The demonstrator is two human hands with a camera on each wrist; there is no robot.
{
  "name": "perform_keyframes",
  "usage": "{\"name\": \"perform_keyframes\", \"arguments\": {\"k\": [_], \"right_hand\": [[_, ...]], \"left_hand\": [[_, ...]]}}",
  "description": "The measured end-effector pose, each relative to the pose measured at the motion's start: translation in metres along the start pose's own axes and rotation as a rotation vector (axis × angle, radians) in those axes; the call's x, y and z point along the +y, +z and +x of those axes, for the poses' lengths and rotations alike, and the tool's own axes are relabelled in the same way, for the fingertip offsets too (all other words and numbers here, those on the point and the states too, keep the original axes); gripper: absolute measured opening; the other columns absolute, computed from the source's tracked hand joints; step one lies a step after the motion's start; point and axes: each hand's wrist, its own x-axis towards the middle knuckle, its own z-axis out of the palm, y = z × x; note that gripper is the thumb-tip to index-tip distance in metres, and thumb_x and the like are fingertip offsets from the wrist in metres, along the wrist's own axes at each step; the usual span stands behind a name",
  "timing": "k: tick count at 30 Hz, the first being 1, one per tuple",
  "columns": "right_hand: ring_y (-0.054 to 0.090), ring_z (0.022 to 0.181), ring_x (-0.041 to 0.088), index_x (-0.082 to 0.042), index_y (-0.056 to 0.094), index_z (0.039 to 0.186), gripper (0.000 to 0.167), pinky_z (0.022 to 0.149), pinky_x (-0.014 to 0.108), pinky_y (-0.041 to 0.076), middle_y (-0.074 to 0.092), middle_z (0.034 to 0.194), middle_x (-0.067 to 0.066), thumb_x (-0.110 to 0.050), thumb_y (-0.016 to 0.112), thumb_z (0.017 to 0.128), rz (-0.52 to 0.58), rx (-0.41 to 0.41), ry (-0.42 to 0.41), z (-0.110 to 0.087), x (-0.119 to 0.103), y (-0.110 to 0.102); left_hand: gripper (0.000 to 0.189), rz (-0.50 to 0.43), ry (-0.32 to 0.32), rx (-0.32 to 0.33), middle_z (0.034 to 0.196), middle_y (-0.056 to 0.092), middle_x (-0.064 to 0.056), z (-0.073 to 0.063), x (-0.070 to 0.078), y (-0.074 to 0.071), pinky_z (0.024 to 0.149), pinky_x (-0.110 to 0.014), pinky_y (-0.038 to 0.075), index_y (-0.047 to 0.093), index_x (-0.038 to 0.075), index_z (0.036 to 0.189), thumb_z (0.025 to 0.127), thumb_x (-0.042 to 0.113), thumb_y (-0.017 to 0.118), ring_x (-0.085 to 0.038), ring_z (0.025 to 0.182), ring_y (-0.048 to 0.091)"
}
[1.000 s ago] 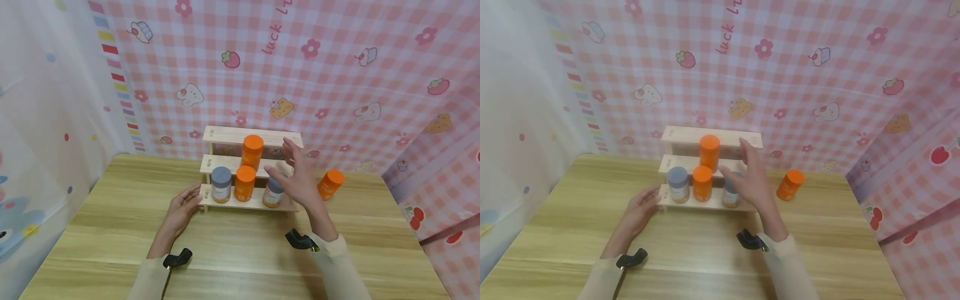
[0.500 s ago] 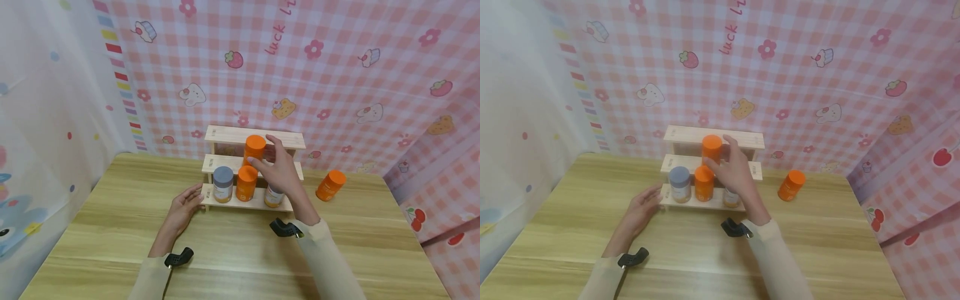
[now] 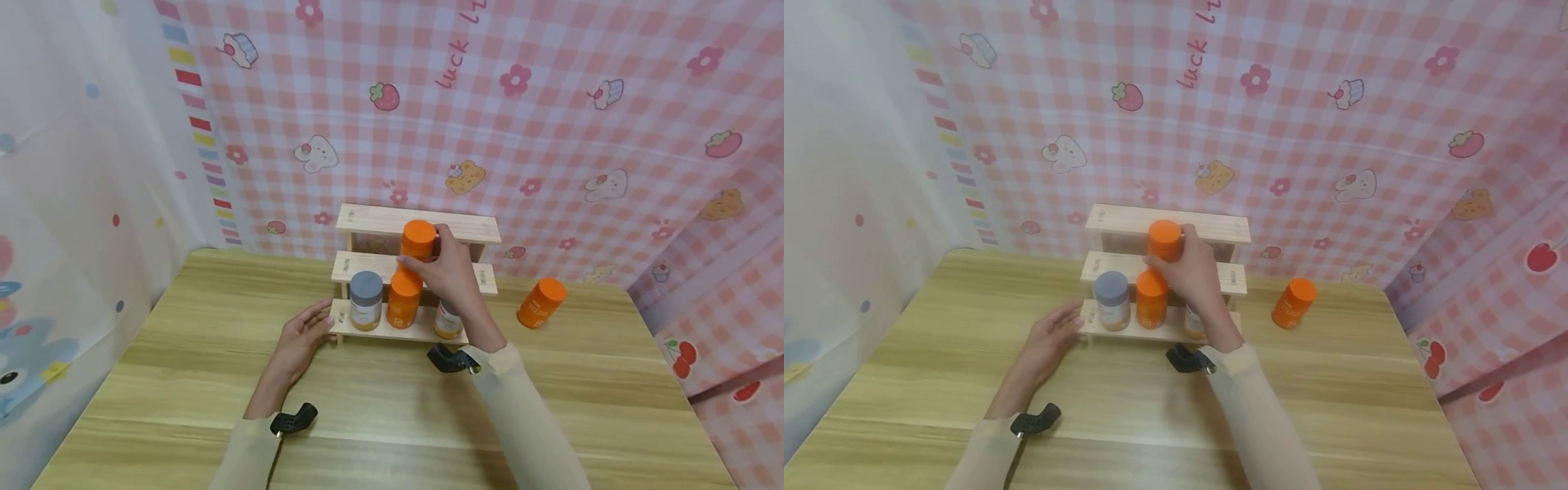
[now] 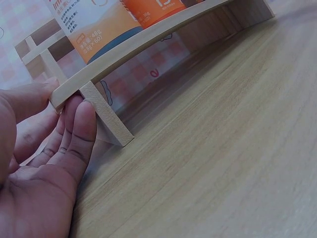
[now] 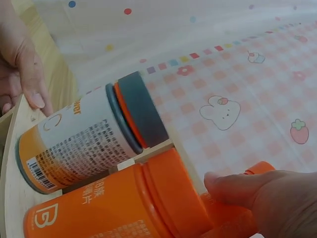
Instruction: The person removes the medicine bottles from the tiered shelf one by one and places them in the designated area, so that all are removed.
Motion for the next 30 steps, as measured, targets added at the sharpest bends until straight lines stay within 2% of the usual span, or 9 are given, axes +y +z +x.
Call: {"name": "perform_keyframes", "arguments": {"k": [12,24,30], "right_hand": [[0.067,0.113,0.03,-0.014,0.051,0.14,0.067,0.098,0.047,0.058,0.067,0.129,0.01,-0.043,0.082,0.087,0.017,0.035,-0.025,-0.003,-0.002,-0.011],[0.065,0.118,0.026,-0.026,0.051,0.146,0.07,0.104,0.045,0.056,0.067,0.132,0.006,-0.045,0.082,0.087,0.104,0.093,-0.088,-0.008,-0.004,-0.025],[0.066,0.115,0.025,-0.023,0.053,0.144,0.068,0.103,0.043,0.057,0.068,0.131,0.005,-0.043,0.082,0.087,0.114,0.126,-0.123,-0.012,-0.002,-0.031]], "left_hand": [[0.054,-0.004,0.001,0.002,0.114,0.061,0.0,0.002,-0.002,-0.001,0.077,-0.023,0.06,0.044,0.001,0.153,0.102,0.001,0.06,-0.009,0.093,0.065],[0.053,0.006,0.007,-0.001,0.116,0.06,-0.002,0.003,-0.005,-0.002,0.078,-0.024,0.06,0.045,0.001,0.153,0.102,0.002,0.061,-0.01,0.096,0.066],[0.053,0.012,0.007,0.002,0.116,0.061,-0.002,0.003,-0.005,-0.003,0.078,-0.024,0.061,0.045,0.002,0.153,0.102,0.003,0.06,-0.01,0.096,0.066]]}}
